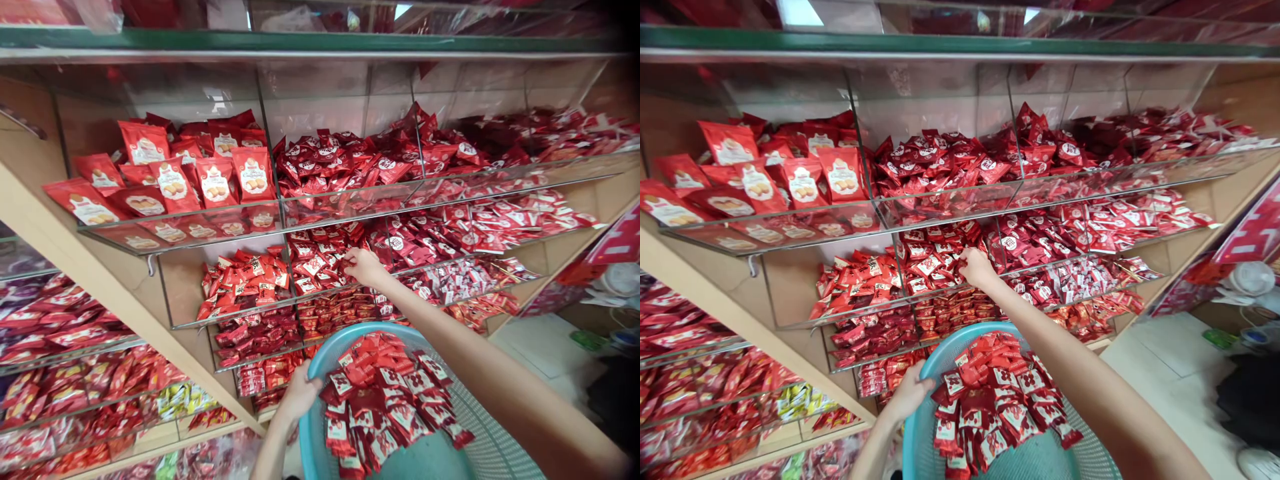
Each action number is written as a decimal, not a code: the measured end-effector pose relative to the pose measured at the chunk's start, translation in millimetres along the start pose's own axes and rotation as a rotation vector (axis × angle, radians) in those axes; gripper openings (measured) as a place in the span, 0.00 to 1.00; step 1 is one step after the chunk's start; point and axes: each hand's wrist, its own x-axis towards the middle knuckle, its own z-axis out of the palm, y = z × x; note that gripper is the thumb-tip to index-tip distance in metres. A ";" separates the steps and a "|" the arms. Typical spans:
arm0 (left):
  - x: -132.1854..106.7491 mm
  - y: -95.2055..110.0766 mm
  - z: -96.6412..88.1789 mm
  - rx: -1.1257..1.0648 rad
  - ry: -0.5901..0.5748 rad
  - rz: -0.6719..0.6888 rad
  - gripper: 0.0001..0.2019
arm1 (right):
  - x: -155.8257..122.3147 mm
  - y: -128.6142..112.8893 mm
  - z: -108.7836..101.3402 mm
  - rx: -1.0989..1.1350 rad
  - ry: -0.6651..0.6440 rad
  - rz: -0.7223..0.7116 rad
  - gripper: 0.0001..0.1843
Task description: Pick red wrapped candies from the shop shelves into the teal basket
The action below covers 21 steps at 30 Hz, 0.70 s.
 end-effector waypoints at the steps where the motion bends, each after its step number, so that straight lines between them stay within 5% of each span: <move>1: 0.6 -1.4 0.0 -0.001 0.000 -0.001 0.12 | -1.2 1.4 -2.0 0.020 0.021 -0.011 0.13; 7: 1.6 -4.4 0.1 0.017 -0.006 -0.011 0.12 | -21.8 10.2 -29.2 0.216 0.145 -0.055 0.10; 12: 0.7 -1.5 0.0 -0.001 -0.004 -0.018 0.13 | -77.8 15.5 -47.7 0.572 0.115 -0.120 0.13; 17: -1.2 2.9 1.0 0.002 0.009 -0.031 0.13 | -140.3 41.2 -8.7 0.768 -0.301 -0.063 0.13; 21: -1.6 4.3 1.4 -0.011 -0.004 -0.010 0.12 | -163.9 68.1 35.6 0.702 -0.424 -0.027 0.12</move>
